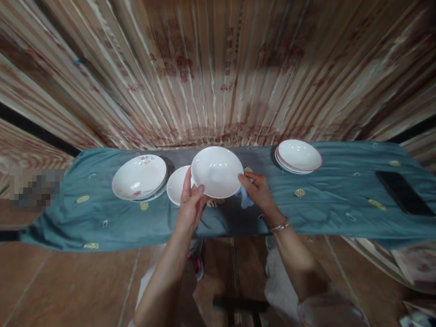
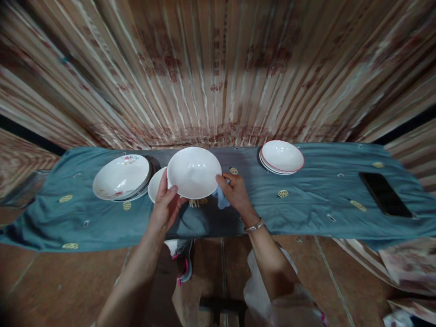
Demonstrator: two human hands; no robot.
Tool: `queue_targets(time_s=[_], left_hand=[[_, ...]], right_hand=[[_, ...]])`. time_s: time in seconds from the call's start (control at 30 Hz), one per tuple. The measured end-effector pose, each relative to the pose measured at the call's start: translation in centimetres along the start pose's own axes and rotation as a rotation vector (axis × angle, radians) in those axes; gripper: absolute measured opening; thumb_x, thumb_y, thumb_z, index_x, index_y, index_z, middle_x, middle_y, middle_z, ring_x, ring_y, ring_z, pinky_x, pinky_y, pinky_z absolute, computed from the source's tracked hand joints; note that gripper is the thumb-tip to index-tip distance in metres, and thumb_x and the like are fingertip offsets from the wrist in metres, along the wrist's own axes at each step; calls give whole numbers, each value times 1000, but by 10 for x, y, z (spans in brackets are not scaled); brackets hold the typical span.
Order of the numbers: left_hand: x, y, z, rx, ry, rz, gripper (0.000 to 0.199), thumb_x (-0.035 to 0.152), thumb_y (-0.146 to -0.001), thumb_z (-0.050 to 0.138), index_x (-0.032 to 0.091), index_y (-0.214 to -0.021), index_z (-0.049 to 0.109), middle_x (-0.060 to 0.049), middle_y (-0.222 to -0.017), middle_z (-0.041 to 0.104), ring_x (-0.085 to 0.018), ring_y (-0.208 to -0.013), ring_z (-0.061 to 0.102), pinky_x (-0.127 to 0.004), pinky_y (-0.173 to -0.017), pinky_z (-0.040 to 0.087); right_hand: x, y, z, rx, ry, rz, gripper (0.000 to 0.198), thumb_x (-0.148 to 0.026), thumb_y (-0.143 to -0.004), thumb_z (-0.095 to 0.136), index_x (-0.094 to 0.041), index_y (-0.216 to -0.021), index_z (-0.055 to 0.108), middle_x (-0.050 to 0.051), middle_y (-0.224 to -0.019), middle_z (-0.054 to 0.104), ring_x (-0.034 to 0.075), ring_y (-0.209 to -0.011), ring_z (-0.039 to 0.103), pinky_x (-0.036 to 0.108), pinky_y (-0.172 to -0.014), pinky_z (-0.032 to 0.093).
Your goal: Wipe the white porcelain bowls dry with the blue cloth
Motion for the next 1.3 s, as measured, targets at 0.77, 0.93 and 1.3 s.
queue_targets(time_s=[0.77,0.93,1.3], left_hand=[[-61,6,22,-120,-33,-232,100,27,-65,87,28,-152,38,-7,-118,72,-22,-100,68,-30,-80,56],[-64,3,19,-117,-40,-215,88,29,-65,87,27,-144,48,-8,-123,71,-23,-101,68,-29,-77,56],[-73,3,15,-144,-80,-213,88,34,-62,89,24,-141,52,-9,-121,71,-25,-103,67,-34,-83,57]], right_hand=[[29,14,-7,67,431,-336,38,-21,-95,43,-17,-131,56,15,-134,65,25,-127,59,46,-112,45],[38,16,-6,31,682,-397,35,-17,-97,43,-13,-127,61,18,-143,56,27,-136,50,46,-115,43],[33,25,-11,-169,1048,-363,28,-10,-97,45,-11,-109,71,18,-124,66,27,-109,57,38,-98,48]])
Point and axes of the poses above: each hand's wrist, its own y-axis away from the middle knuckle, its own z-axis out of the palm, x = y × z, the point moved 1 cm from there along -y, towards the middle knuckle
